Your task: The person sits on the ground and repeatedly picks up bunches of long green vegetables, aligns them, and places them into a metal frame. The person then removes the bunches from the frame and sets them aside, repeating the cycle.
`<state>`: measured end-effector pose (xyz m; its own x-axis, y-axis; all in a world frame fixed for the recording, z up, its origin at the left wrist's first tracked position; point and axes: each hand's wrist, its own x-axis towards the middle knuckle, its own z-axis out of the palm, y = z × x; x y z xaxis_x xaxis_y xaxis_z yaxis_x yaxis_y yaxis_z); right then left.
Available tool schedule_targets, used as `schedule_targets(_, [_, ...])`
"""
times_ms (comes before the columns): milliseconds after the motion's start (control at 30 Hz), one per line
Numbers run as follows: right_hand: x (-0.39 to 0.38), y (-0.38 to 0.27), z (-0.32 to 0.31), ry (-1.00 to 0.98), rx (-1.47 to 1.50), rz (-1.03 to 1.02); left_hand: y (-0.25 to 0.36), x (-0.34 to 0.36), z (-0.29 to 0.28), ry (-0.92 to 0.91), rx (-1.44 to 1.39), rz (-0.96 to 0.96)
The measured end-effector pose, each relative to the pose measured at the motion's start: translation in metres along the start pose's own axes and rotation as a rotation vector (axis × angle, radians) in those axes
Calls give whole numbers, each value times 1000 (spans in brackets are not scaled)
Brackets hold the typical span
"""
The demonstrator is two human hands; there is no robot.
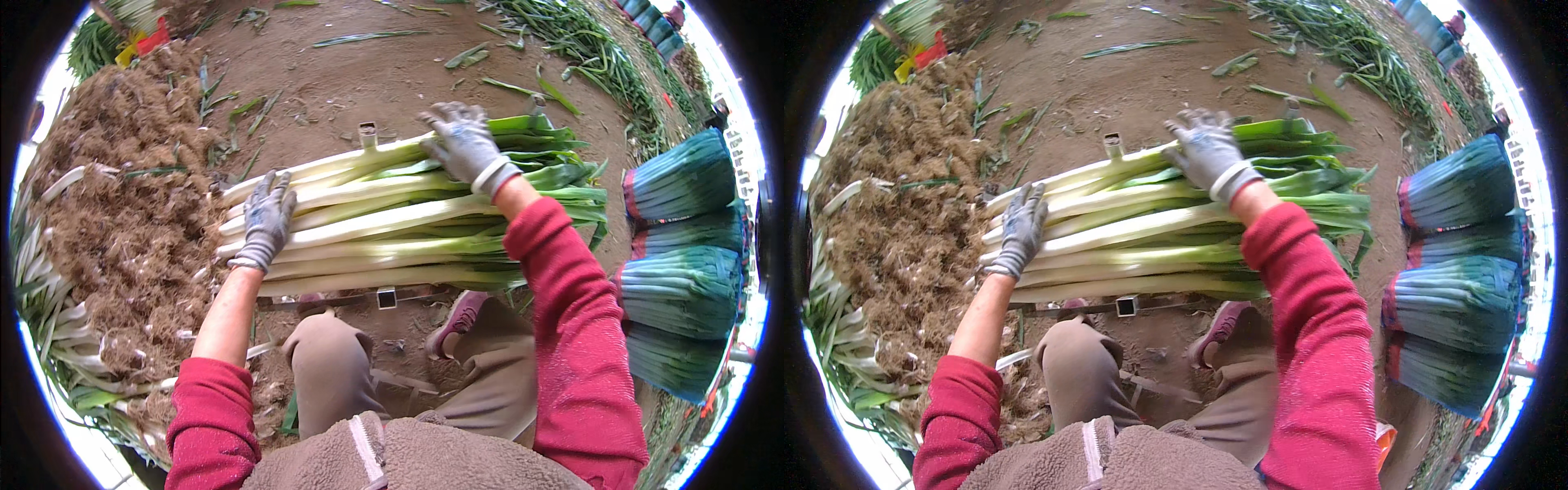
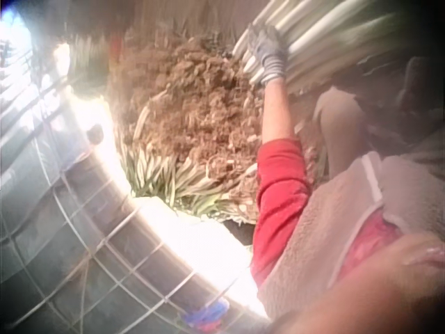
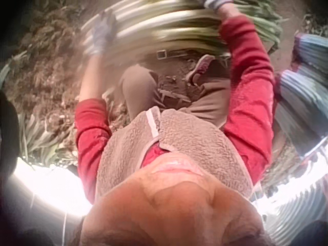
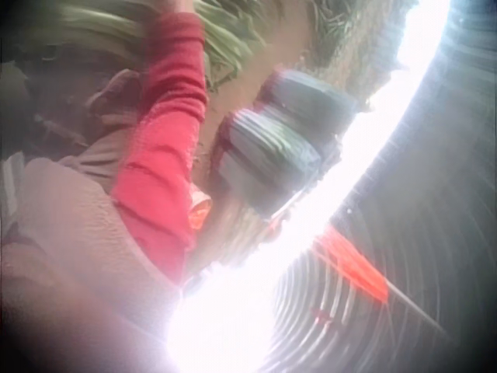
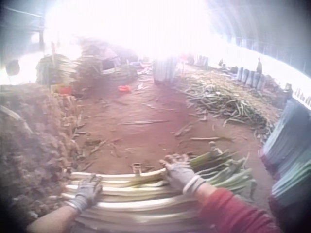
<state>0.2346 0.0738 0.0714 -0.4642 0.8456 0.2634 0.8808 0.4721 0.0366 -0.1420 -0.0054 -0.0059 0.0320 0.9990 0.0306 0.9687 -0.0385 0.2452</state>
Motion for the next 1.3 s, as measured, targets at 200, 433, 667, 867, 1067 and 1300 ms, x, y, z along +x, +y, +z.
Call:
schedule_targets(200, [-47,83,43,-198,205,477,-1,6,4,16,9,30])
schedule_targets(433, [-44,68,-6,-142,192,346,-3,2,15,172,-49,3])
schedule_targets(667, [-104,-86,-21,0,62,-3,26,-66,8,632,-389,162])
schedule_targets(867, [-103,-64,14,-92,-85,-42,15,-244,14,380,-514,-53])
schedule_targets(1067, [-92,-87,-7,-124,259,-54,-49,-403,-22,185,-264,-218])
schedule_targets(1300, [-163,-238,-89,-93,757,-235,-143,-379,-44,-31,225,-218])
